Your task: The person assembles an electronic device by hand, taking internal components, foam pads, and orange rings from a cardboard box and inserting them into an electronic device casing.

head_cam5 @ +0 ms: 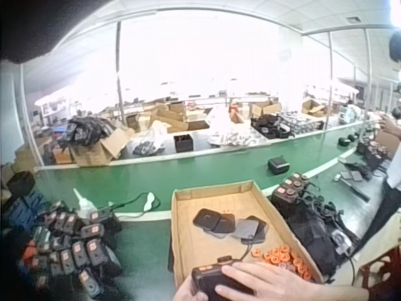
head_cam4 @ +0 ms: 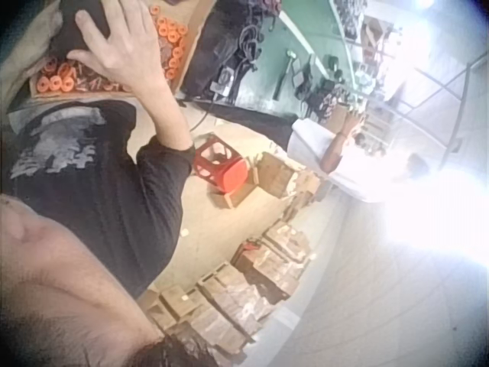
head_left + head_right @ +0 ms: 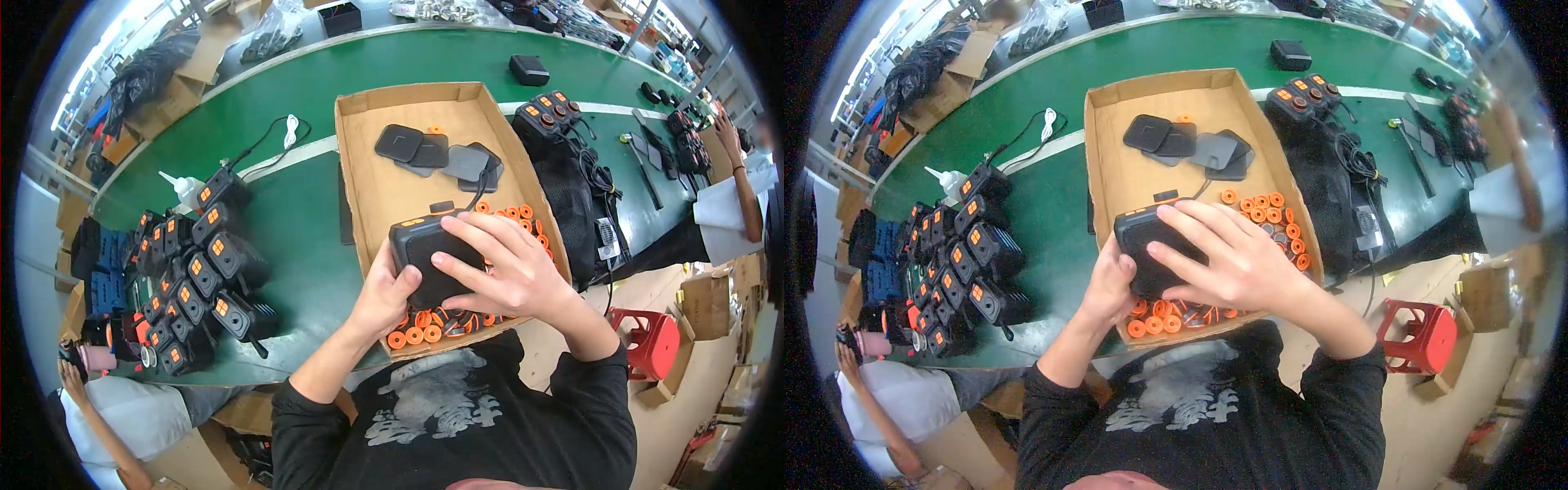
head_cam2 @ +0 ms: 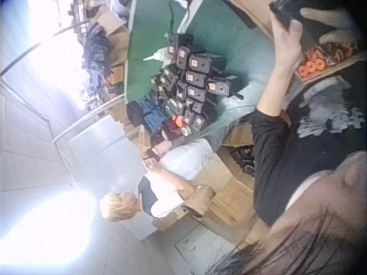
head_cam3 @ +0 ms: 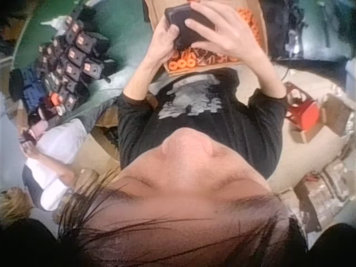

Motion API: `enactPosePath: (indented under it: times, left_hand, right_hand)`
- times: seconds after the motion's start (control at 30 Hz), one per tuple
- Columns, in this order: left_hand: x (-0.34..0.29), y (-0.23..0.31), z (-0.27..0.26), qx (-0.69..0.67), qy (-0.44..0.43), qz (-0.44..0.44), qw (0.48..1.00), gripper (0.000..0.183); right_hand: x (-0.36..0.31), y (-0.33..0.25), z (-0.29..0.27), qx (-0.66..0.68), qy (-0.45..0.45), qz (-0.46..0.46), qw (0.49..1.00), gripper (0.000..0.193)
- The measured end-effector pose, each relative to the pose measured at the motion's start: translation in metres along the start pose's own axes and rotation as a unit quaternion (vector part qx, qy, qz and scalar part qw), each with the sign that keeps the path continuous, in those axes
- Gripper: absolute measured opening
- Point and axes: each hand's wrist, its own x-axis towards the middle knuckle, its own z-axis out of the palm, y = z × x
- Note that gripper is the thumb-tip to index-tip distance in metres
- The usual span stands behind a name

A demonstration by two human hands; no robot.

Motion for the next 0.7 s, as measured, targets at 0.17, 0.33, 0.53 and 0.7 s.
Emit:
enactPosePath:
  times: [0.17,0.33,0.53,0.7]
  left_hand:
    - [0.001,0.003,0.001,0.05,-0.032,0.021,0.998,0.07]
    - [-0.003,0.007,0.009,0.061,0.015,0.033,0.997,0.072]
    - [-0.004,0.007,0.011,0.03,0.045,0.043,0.998,0.066]
    - [-0.007,0.008,0.01,0.05,0.057,0.048,0.996,0.071]
  right_hand:
    - [-0.002,-0.007,-0.003,-0.028,-0.012,0.003,1.0,0.049]
    - [-0.004,-0.011,0.002,-0.07,-0.014,-0.019,0.997,0.046]
    - [-0.005,-0.019,0.006,-0.157,-0.02,-0.074,0.985,0.043]
    - [-0.006,-0.022,0.011,-0.153,0.015,-0.088,0.984,0.046]
